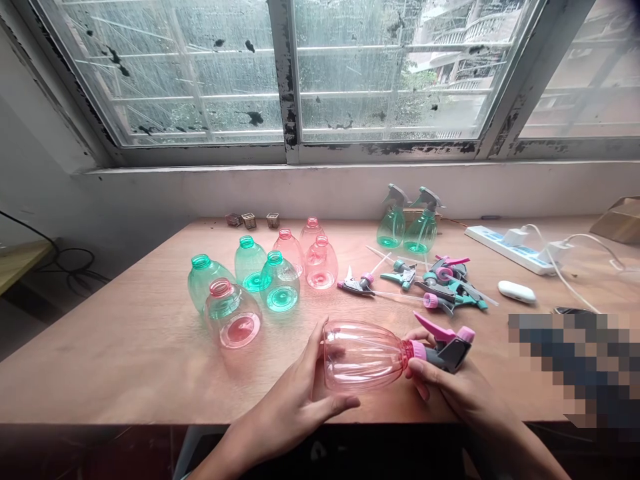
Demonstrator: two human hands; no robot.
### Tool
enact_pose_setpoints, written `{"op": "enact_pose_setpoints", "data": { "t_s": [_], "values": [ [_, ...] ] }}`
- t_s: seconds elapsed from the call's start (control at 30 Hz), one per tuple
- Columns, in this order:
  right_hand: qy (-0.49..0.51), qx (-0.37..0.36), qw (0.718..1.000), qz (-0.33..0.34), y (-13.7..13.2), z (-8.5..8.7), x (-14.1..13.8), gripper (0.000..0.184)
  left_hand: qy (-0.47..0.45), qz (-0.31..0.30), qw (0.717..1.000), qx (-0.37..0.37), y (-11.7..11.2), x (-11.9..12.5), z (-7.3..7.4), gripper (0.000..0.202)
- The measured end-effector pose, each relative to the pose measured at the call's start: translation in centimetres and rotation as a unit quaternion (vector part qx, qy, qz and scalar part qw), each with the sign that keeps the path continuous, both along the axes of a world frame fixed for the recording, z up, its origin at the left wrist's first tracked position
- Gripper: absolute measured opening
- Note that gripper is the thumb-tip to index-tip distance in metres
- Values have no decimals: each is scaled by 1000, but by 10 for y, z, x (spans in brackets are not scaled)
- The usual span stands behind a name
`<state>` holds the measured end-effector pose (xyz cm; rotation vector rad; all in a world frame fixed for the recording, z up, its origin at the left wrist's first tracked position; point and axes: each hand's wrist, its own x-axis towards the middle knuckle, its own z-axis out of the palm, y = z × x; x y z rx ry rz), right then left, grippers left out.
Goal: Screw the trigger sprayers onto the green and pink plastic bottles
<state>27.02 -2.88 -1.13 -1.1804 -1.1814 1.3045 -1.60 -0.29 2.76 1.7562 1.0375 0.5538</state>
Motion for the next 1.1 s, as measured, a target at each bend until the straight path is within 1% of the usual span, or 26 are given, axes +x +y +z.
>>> {"op": "enact_pose_setpoints", "data": {
  "t_s": [0.3,0.53,0.83,1.1],
  "values": [
    [6,3,1000,1,1,-4,1,41,-4,3,1000,8,0,0,0,103],
    [8,8,1000,12,1,-5,2,41,-2,0,1000,-1,-1,0,2,105],
    [5,21,1000,13,1,-5,2,38,-27,1,999,23,-2,-1,-4,108],
    [8,17,1000,7,1,-8,3,37,-18,-3,1000,19,-1,-1,-3,109]
  ]
}}
